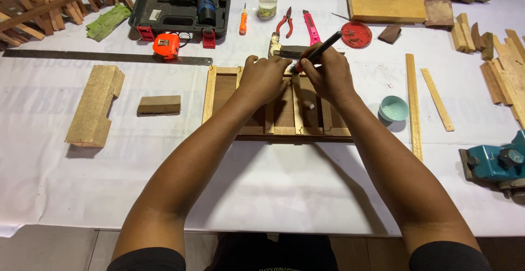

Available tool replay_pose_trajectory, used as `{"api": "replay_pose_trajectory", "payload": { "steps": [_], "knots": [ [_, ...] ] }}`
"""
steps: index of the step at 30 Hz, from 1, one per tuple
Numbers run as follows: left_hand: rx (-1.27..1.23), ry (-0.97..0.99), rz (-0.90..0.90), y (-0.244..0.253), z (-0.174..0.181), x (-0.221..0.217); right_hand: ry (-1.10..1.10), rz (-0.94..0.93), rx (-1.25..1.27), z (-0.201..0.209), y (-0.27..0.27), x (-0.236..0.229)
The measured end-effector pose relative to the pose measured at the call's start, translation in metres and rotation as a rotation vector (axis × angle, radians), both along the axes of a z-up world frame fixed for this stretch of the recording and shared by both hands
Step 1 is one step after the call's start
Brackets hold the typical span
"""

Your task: Apply wood glue with a brush to join wooden strips and sand the surfaces.

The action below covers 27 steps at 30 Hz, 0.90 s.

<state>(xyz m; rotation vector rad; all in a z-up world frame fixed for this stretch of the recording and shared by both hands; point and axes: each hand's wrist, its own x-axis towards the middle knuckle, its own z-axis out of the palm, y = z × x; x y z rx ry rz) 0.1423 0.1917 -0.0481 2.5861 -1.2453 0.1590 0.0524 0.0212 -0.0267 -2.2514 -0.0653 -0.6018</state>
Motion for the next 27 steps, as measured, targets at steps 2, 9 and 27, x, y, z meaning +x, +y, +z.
{"api": "replay_pose_trajectory", "payload": {
  "steps": [2, 9, 27],
  "knots": [
    [-0.011, 0.017, -0.01, -0.008, -0.003, -0.002, 0.004, -0.008, -0.042, -0.009, -0.006, 0.001],
    [0.034, 0.078, -0.016, -0.015, -0.004, -0.013, 0.095, 0.04, 0.227, -0.036, -0.028, 0.001],
    [0.262, 0.281, -0.057, -0.013, 0.041, -0.054, 0.331, 0.13, 0.261, -0.019, -0.028, -0.044]
  ]
}}
